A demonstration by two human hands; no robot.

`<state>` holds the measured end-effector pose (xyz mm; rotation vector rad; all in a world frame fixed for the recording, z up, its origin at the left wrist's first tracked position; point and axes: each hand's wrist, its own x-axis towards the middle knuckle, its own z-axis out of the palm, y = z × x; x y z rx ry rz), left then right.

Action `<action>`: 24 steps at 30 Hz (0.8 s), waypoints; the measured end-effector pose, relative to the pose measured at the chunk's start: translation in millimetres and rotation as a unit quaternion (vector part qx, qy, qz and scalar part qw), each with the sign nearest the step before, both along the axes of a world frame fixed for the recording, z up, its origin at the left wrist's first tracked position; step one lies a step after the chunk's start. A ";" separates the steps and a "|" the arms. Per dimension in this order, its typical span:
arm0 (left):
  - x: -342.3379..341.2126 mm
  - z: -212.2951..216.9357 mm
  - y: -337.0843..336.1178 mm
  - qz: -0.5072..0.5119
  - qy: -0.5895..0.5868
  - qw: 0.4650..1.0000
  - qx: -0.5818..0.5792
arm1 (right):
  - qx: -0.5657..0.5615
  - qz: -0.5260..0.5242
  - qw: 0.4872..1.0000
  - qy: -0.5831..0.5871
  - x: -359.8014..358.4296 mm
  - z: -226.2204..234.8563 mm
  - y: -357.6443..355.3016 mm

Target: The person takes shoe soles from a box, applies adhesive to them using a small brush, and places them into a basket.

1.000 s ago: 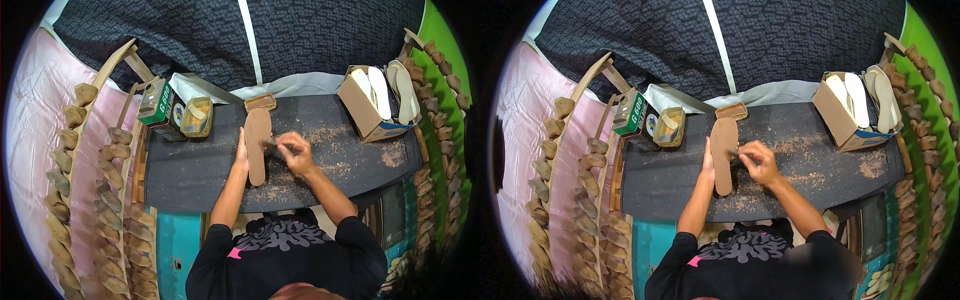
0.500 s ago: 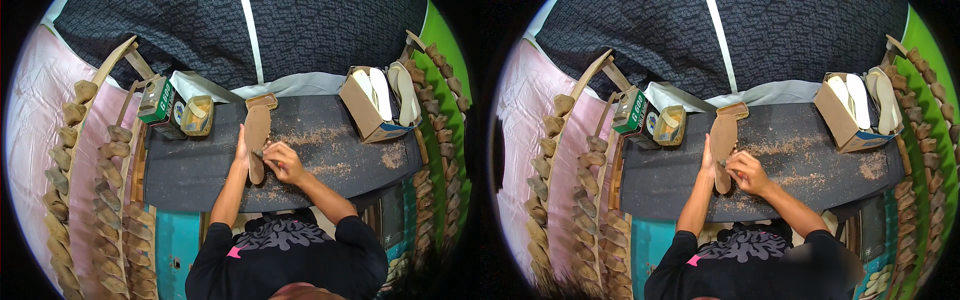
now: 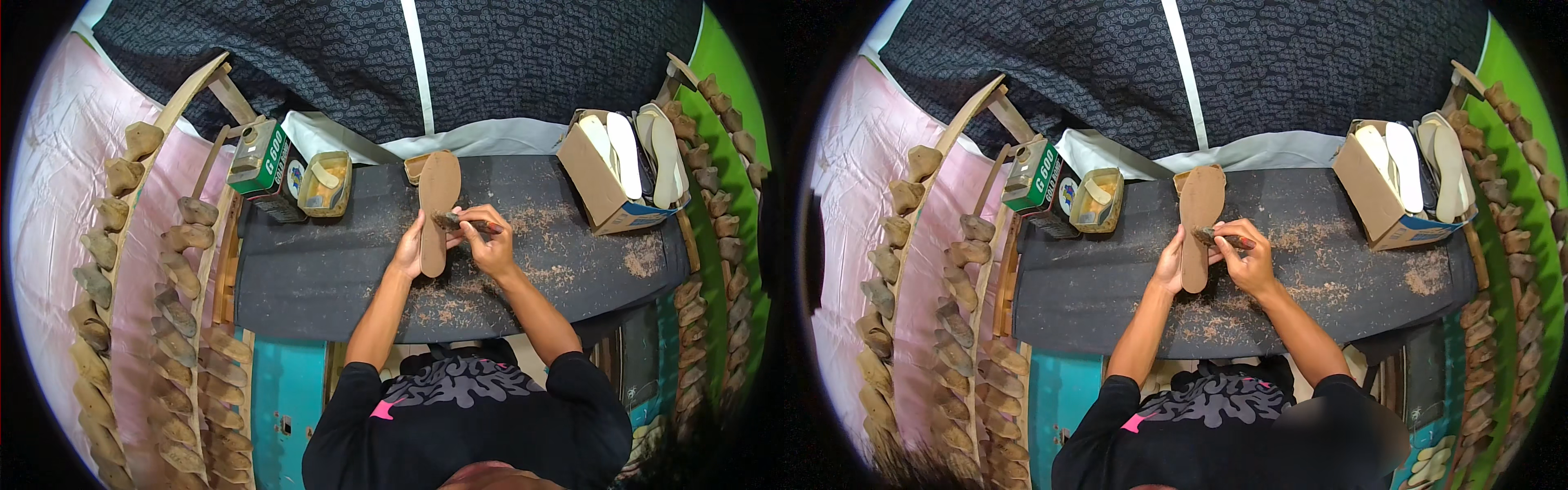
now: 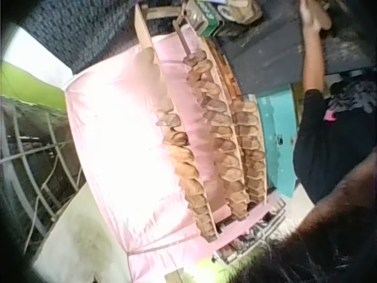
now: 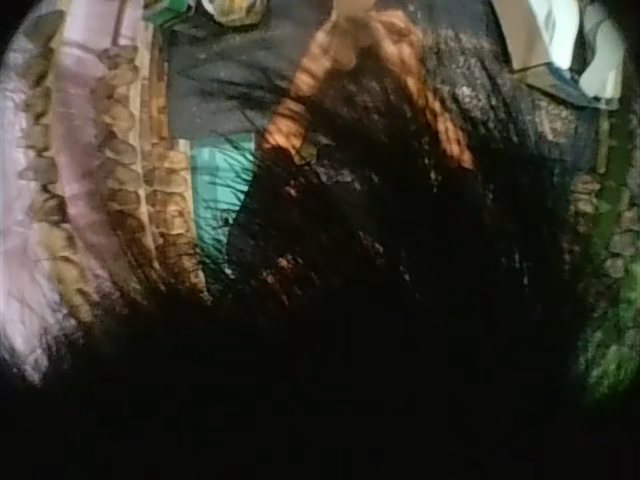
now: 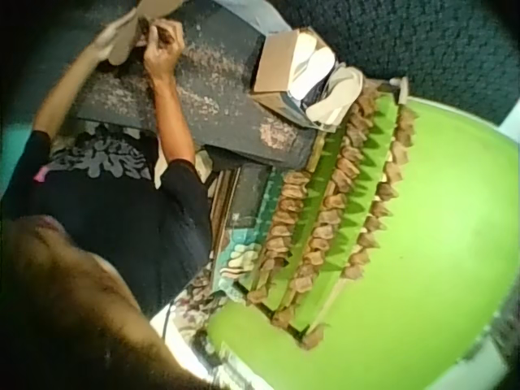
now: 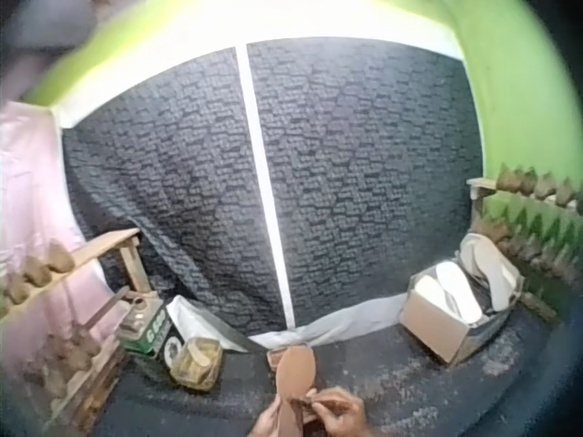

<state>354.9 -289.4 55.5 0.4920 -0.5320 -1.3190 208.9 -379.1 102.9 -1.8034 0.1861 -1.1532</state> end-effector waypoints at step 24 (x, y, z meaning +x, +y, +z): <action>12.0 -12.0 2.1 0.040 0.075 0.993 0.084 | -0.130 0.121 0.984 0.035 -11.5 -17.1 9.8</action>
